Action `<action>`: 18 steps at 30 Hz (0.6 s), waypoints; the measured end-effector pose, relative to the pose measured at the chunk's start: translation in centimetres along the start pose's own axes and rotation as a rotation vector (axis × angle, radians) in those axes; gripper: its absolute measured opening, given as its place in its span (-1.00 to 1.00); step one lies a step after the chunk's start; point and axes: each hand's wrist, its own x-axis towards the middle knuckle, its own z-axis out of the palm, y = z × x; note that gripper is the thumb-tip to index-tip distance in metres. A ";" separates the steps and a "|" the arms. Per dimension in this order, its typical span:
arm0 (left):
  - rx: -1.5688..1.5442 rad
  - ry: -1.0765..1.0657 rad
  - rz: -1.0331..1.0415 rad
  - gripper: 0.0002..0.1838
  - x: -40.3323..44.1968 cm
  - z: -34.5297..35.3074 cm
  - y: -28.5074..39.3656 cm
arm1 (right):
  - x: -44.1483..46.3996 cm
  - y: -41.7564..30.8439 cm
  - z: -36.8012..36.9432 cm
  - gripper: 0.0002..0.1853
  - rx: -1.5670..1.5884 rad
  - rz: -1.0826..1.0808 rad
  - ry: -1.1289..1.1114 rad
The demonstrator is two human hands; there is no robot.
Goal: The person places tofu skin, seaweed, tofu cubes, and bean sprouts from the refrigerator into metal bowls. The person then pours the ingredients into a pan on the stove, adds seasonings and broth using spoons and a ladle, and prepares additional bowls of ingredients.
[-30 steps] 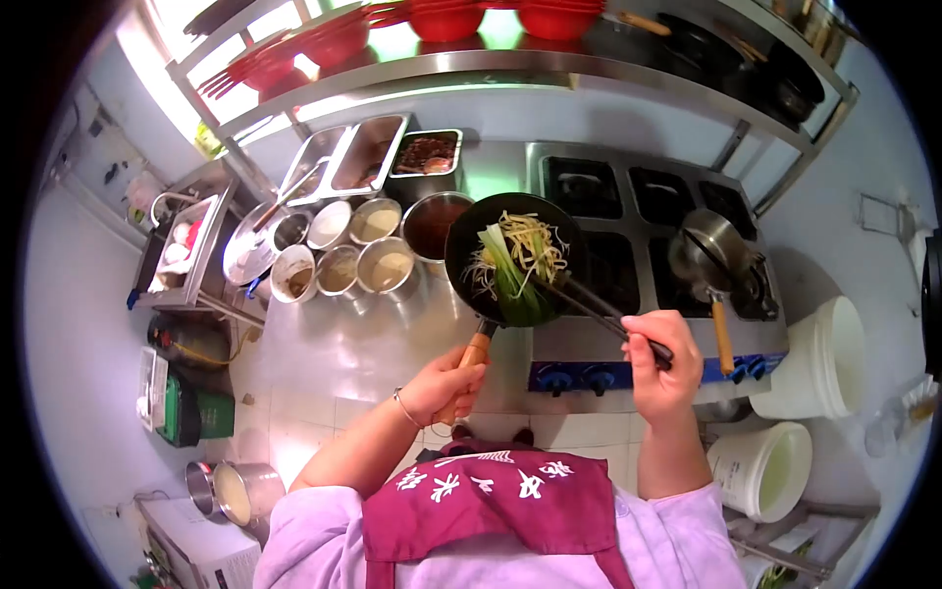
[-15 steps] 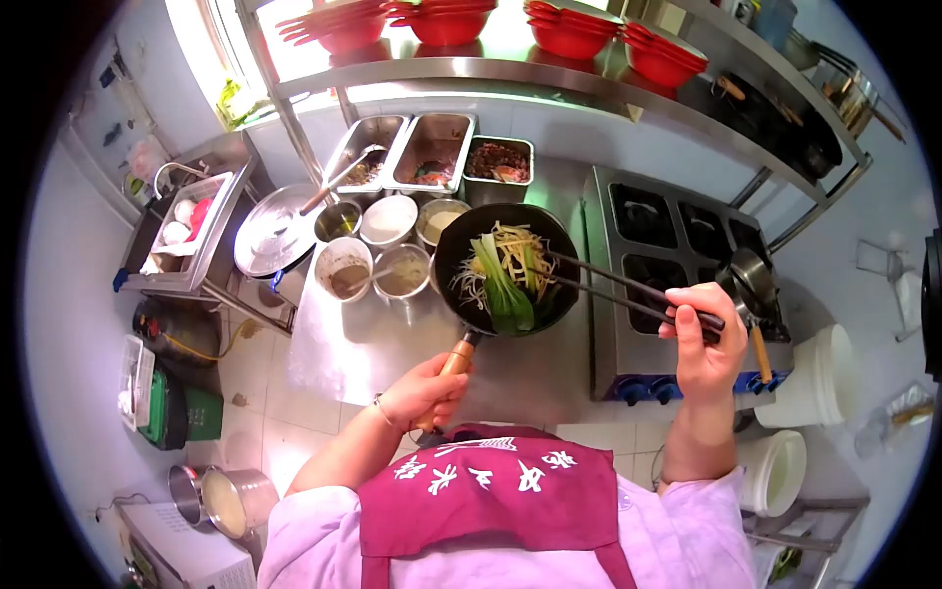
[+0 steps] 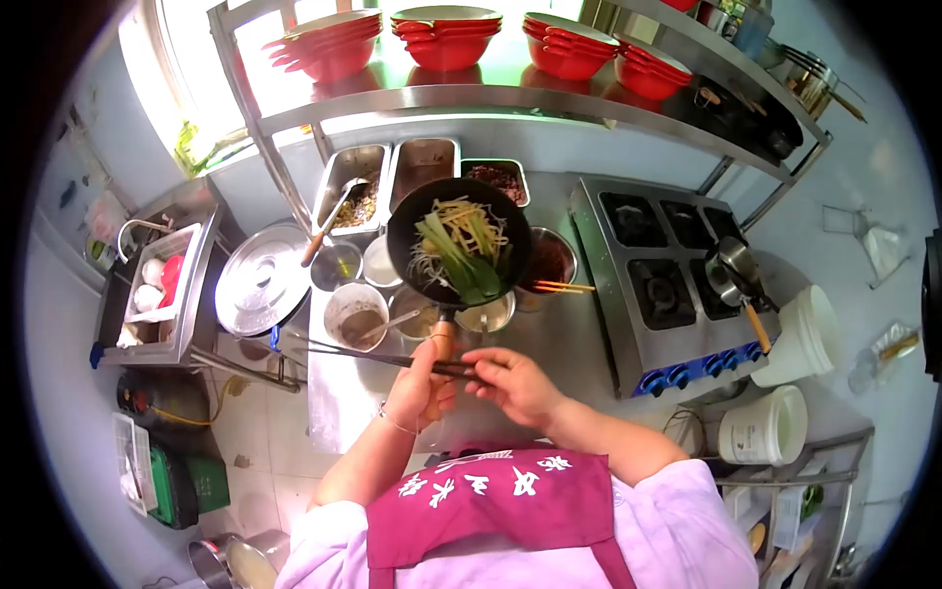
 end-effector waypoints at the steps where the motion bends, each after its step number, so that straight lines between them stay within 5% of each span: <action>1: -0.032 -0.017 0.008 -0.58 0.2 -0.6 0.3 | 0.3 -0.4 0.0 -0.74 -0.002 0.000 0.006; 3: -0.019 0.033 0.034 -0.65 0.4 -0.7 0.6 | 0.5 -1.6 0.1 -0.74 -0.166 0.129 -0.120; 5: -0.009 0.074 0.062 -0.68 0.0 -1.6 1.4 | 2.1 -7.1 -2.0 -0.77 -0.757 0.008 -0.215; 8: -0.006 0.134 0.102 -0.72 -1.4 -2.2 2.6 | 8.2 -13.9 -7.8 -0.82 -0.846 -0.227 0.246; 9: 0.016 0.159 0.109 -0.70 -1.5 -2.6 2.7 | 11.2 -14.8 -10.9 -0.73 -1.119 -0.493 0.347; 11: 0.041 0.195 0.146 -0.67 -1.1 -2.7 2.8 | 17.2 -15.8 -15.2 -0.54 -1.481 -0.518 0.445; 16: 0.028 0.299 0.165 -0.65 0.4 -2.1 3.4 | 29.4 -13.4 -18.9 -0.70 -1.297 -0.419 0.372; 18: -0.022 0.312 0.148 -0.63 1.2 -2.4 3.7 | 30.7 -14.9 -18.2 -0.76 -1.364 -0.624 0.639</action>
